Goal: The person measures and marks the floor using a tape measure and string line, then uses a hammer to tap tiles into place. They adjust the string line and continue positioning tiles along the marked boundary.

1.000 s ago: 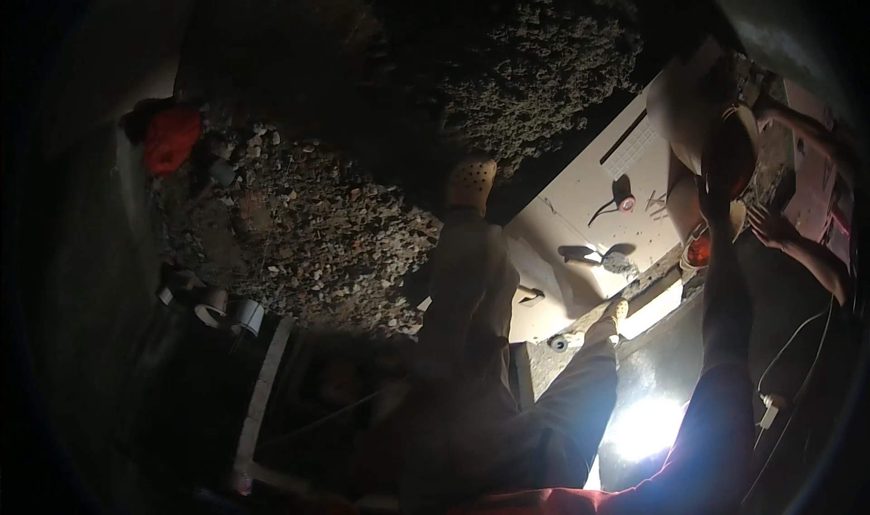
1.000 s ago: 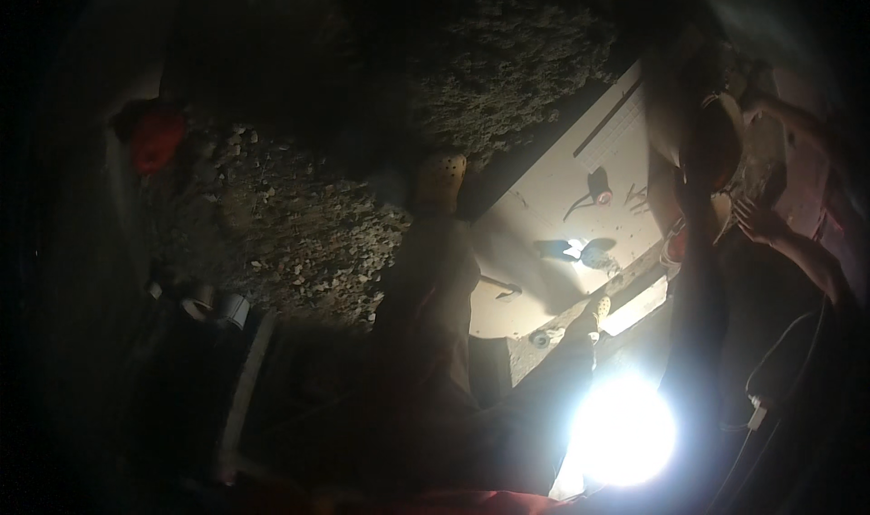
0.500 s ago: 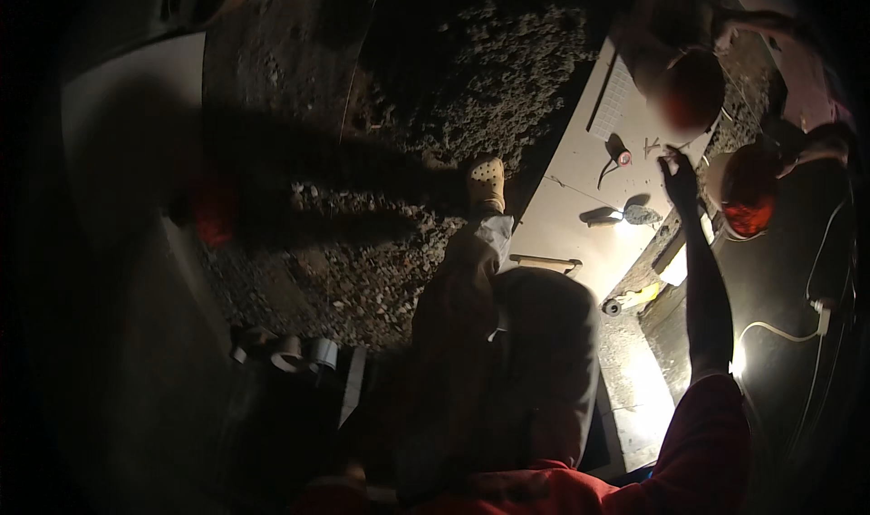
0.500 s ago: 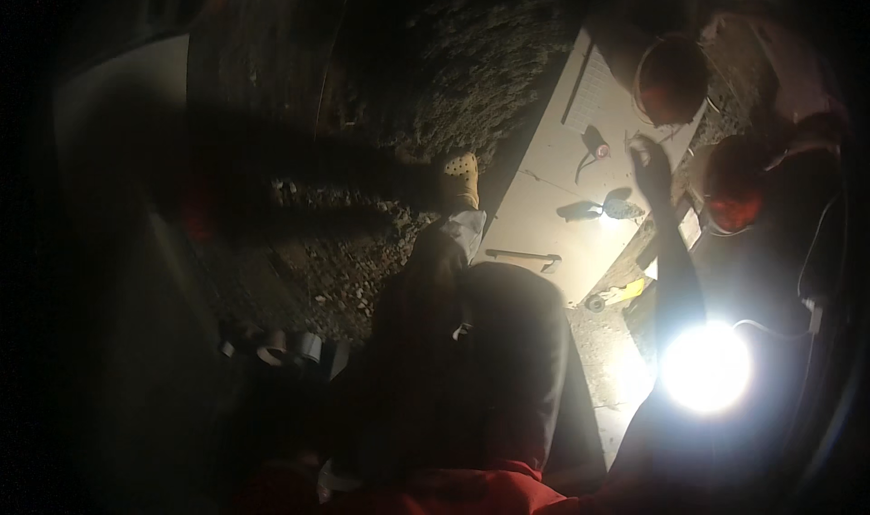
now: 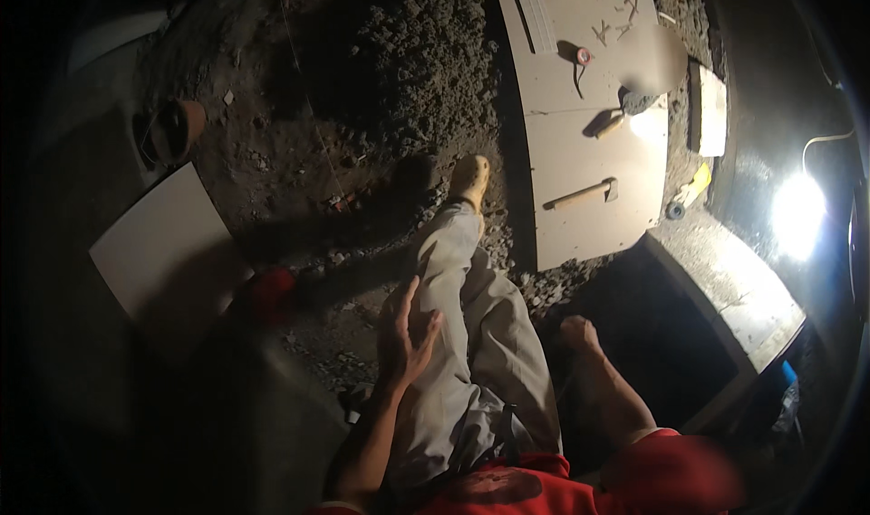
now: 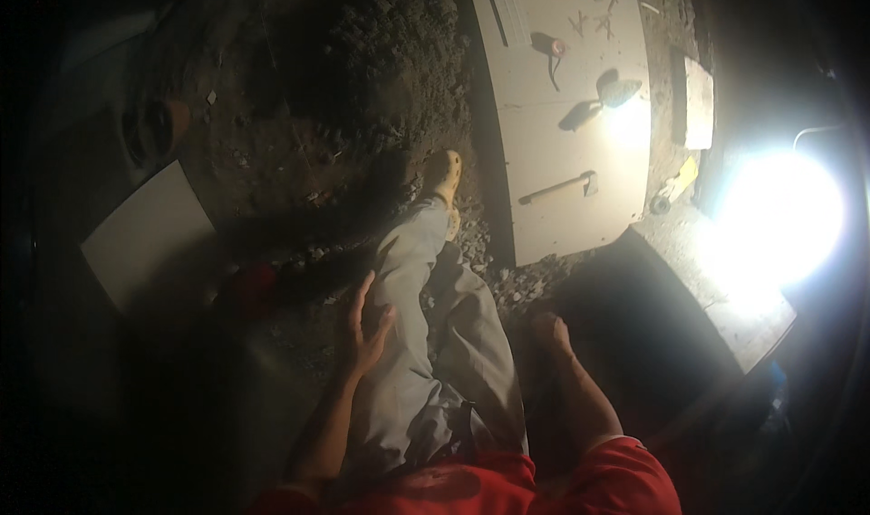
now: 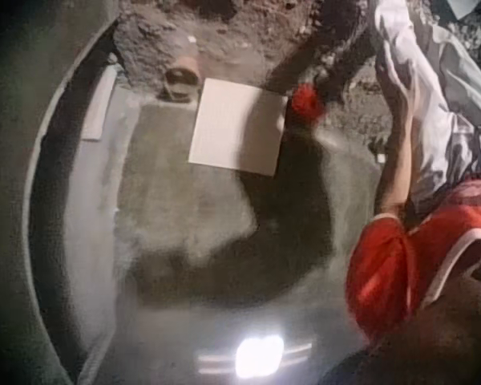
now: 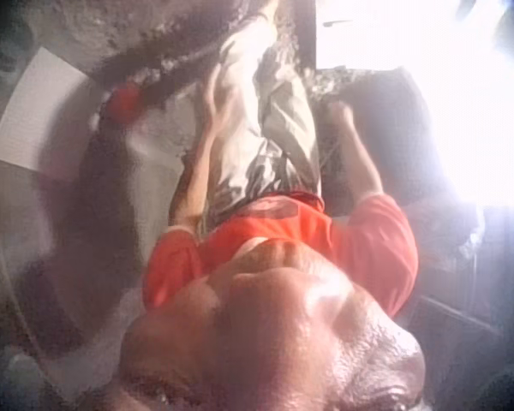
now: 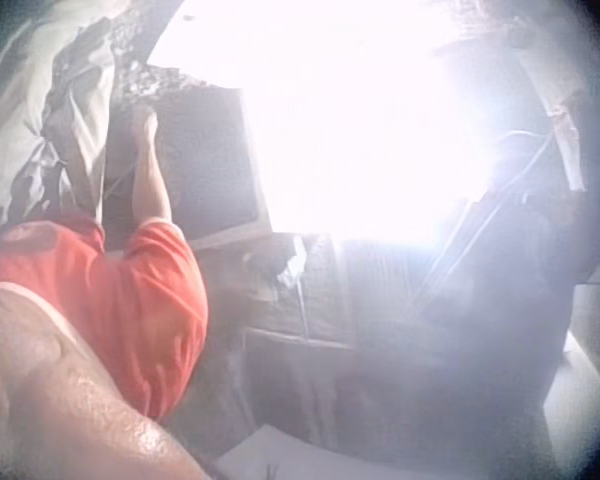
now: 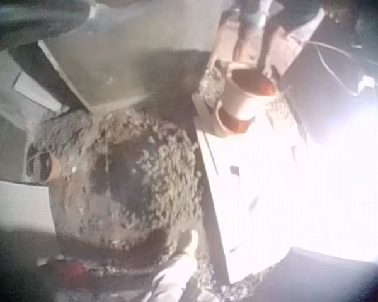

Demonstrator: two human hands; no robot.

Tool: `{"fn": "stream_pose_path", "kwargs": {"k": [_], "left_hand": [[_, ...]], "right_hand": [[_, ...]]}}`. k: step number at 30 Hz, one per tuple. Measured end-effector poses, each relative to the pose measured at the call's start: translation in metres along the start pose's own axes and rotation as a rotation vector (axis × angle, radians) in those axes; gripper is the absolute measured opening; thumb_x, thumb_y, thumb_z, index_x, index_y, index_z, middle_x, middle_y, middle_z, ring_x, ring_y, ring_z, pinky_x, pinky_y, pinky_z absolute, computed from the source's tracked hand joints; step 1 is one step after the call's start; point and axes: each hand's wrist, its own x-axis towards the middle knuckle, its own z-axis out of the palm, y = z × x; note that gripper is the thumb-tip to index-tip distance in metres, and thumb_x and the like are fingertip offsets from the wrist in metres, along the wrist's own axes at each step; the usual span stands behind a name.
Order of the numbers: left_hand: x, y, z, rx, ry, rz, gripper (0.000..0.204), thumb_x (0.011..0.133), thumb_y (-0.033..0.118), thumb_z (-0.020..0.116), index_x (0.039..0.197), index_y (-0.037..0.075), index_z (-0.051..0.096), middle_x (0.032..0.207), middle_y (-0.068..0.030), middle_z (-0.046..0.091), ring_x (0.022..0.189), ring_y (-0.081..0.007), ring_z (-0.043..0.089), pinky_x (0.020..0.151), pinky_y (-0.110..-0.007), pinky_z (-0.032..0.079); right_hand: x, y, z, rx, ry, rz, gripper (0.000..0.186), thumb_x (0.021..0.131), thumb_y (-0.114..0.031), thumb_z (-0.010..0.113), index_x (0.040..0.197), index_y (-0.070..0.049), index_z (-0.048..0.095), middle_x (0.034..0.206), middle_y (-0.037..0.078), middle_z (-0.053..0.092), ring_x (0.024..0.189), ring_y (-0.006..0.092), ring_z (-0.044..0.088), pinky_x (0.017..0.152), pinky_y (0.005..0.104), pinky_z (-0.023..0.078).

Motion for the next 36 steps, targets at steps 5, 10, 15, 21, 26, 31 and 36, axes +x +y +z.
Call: {"fn": "stream_pose_path", "kwargs": {"k": [5,10,15,21,26,31,36], "left_hand": [[-0.043,0.001,-0.047,0.189,-0.094,-0.083,0.069,0.09,0.036,0.075,0.145,0.003,0.049,0.13,-0.0264,0.055,0.12,-0.0452,0.052,0.106,-0.051,0.041],[-0.041,-0.032,-0.085,0.39,-0.133,-0.129,0.052,0.087,0.034,0.077,0.124,0.003,0.058,0.116,-0.0212,0.058,0.109,-0.0408,0.054,0.097,-0.05,0.043],[-0.023,-0.058,-0.128,0.329,-0.175,-0.128,0.04,0.085,0.023,0.079,0.113,0.004,0.058,0.102,-0.0182,0.06,0.102,-0.0384,0.056,0.091,-0.049,0.043],[-0.005,-0.027,-0.159,0.229,-0.465,-0.29,0.04,0.083,0.025,0.081,0.109,0.004,0.06,0.104,-0.018,0.068,0.095,-0.0357,0.066,0.082,-0.043,0.051],[0.019,0.013,-0.163,0.22,-0.787,-0.252,0.039,0.085,0.031,0.081,0.106,0.006,0.059,0.101,-0.0146,0.068,0.097,-0.0352,0.068,0.079,-0.042,0.053],[0.105,0.004,-0.103,0.137,-0.795,-0.115,0.038,0.09,0.035,0.077,0.11,0.006,0.063,0.101,-0.0135,0.068,0.099,-0.0348,0.067,0.084,-0.043,0.054],[0.212,-0.037,-0.015,0.092,-0.328,0.131,0.041,0.095,0.034,0.072,0.119,0.002,0.063,0.11,-0.0165,0.068,0.102,-0.0344,0.067,0.09,-0.043,0.052]], "right_hand": [[-0.03,-0.074,0.032,1.111,0.016,0.391,0.039,0.101,-0.041,0.061,0.11,-0.004,0.069,0.085,0.005,0.068,0.081,0.0173,0.068,0.073,0.0333,0.055],[-0.001,-0.162,-0.064,1.415,0.217,0.331,0.031,0.104,-0.032,0.059,0.098,-0.003,0.066,0.08,-0.002,0.059,0.071,0.0085,0.053,0.062,0.028,0.042],[0.001,-0.211,-0.157,1.313,0.366,0.227,0.02,0.099,-0.023,0.066,0.098,-0.004,0.065,0.081,-0.002,0.059,0.074,0.0069,0.051,0.066,0.0271,0.043],[-0.036,-0.181,-0.217,1.44,-0.021,0.099,0.028,0.098,-0.031,0.068,0.088,-0.005,0.062,0.076,0.0,0.06,0.067,0.01,0.055,0.063,0.0293,0.047],[0.064,-0.093,-0.201,1.546,0.139,0.172,0.037,0.102,-0.039,0.062,0.102,-0.003,0.065,0.081,0.002,0.062,0.068,0.0122,0.06,0.068,0.0283,0.051],[0.305,0.063,-0.174,1.196,0.623,0.316,0.043,0.101,-0.04,0.064,0.127,-0.007,0.062,0.086,0.004,0.061,0.067,0.0124,0.06,0.051,0.0282,0.05],[0.467,0.216,-0.203,1.117,0.723,0.516,0.046,0.099,-0.039,0.063,0.133,-0.011,0.047,0.071,-0.005,0.048,0.053,0.0079,0.042,0.045,0.0259,0.037]]}}
